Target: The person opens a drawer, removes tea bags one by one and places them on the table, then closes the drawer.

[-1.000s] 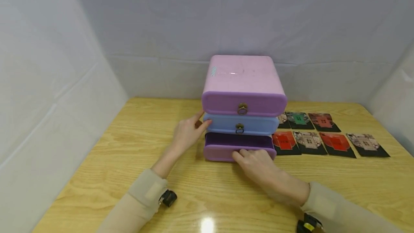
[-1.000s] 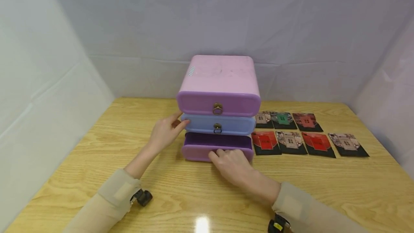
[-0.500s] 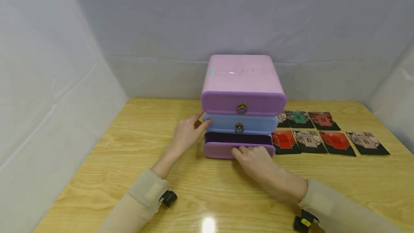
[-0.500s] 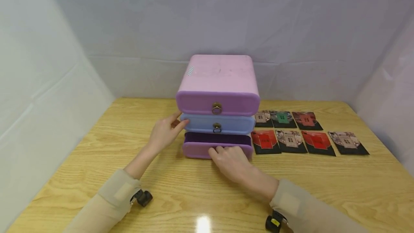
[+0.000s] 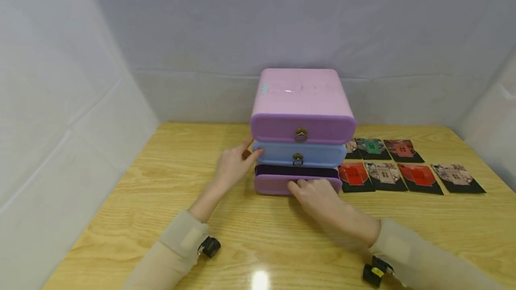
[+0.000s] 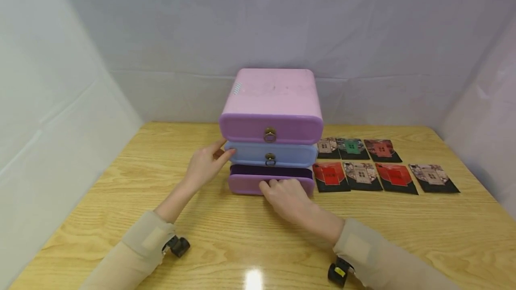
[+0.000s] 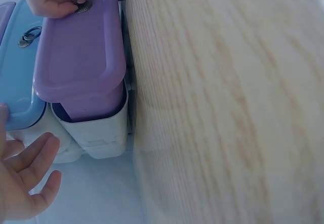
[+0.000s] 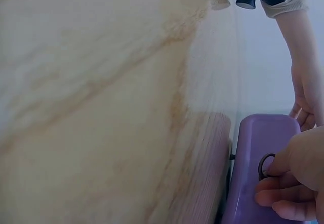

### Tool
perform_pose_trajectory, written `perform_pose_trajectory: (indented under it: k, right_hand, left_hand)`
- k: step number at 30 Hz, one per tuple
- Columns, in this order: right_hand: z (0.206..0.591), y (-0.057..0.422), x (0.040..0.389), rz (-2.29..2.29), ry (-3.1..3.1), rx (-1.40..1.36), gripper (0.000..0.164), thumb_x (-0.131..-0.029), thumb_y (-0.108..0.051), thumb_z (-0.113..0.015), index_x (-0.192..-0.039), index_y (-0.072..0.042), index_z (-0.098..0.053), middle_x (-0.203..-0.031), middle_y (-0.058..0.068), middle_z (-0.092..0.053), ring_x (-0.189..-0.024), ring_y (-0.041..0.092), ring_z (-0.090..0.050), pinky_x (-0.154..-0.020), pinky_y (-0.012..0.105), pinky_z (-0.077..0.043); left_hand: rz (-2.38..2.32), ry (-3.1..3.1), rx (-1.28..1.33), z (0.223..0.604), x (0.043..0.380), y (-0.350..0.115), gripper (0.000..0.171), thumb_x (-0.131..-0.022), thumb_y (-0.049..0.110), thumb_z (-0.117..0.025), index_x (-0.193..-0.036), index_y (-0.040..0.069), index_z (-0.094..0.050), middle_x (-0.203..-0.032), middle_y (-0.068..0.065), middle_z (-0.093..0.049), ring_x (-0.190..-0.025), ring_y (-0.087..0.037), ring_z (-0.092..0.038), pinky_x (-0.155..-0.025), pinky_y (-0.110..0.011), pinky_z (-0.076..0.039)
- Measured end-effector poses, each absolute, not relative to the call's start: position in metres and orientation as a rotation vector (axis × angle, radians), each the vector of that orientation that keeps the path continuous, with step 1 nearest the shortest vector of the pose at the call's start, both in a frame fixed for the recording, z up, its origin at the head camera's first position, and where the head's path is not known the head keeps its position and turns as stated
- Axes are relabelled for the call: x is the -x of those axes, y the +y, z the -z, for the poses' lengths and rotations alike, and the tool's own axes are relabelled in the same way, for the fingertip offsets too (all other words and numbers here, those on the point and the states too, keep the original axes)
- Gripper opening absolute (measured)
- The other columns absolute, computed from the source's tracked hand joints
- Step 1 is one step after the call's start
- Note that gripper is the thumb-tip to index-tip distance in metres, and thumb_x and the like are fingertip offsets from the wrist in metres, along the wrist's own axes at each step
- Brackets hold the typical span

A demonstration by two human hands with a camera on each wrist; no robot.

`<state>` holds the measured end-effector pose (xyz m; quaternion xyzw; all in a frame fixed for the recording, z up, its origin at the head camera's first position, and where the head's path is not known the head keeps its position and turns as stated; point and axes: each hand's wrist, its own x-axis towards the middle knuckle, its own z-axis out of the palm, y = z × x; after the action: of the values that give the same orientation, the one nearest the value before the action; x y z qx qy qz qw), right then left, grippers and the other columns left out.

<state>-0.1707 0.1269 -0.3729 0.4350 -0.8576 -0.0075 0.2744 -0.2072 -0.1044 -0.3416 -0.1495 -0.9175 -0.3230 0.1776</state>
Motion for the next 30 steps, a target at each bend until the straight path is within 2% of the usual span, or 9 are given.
perform_pose_trajectory:
  k: [12,20,30]
  right_hand:
    - [0.369,0.126,0.173,0.022,-2.354,-1.188,0.021,-0.077,-0.003,-0.062,-0.069,-0.011,-0.045,-0.051,-0.001,-0.038,-0.037,0.012,-0.032,-0.032,0.026,-0.024]
    - [0.367,0.125,0.177,-0.044,-2.378,-1.205,0.018,-0.077,0.001,-0.062,-0.072,-0.01,-0.048,-0.054,0.0,-0.044,-0.041,0.014,-0.041,-0.034,0.028,-0.029]
    - [0.367,0.123,0.182,0.006,-2.377,-1.189,0.018,-0.077,0.0,-0.06,-0.07,-0.011,-0.047,-0.052,-0.001,-0.041,-0.041,0.013,-0.037,-0.033,0.027,-0.029]
  left_hand:
    - [0.927,-2.598,0.413,0.341,0.207,-0.104,0.049,-0.089,0.034,-0.063,-0.127,0.004,-0.056,-0.072,-0.006,-0.067,-0.055,-0.014,-0.057,-0.051,-0.029,-0.044]
    - [0.922,-2.647,0.401,0.341,0.205,-0.105,0.051,-0.091,0.038,-0.058,-0.13,0.006,-0.054,-0.076,-0.006,-0.068,-0.057,-0.014,-0.058,-0.054,-0.031,-0.046]
    - [0.953,-2.636,0.401,0.342,0.207,-0.105,0.051,-0.09,0.037,-0.059,-0.13,0.006,-0.054,-0.077,-0.007,-0.068,-0.056,-0.014,-0.059,-0.053,-0.03,-0.047]
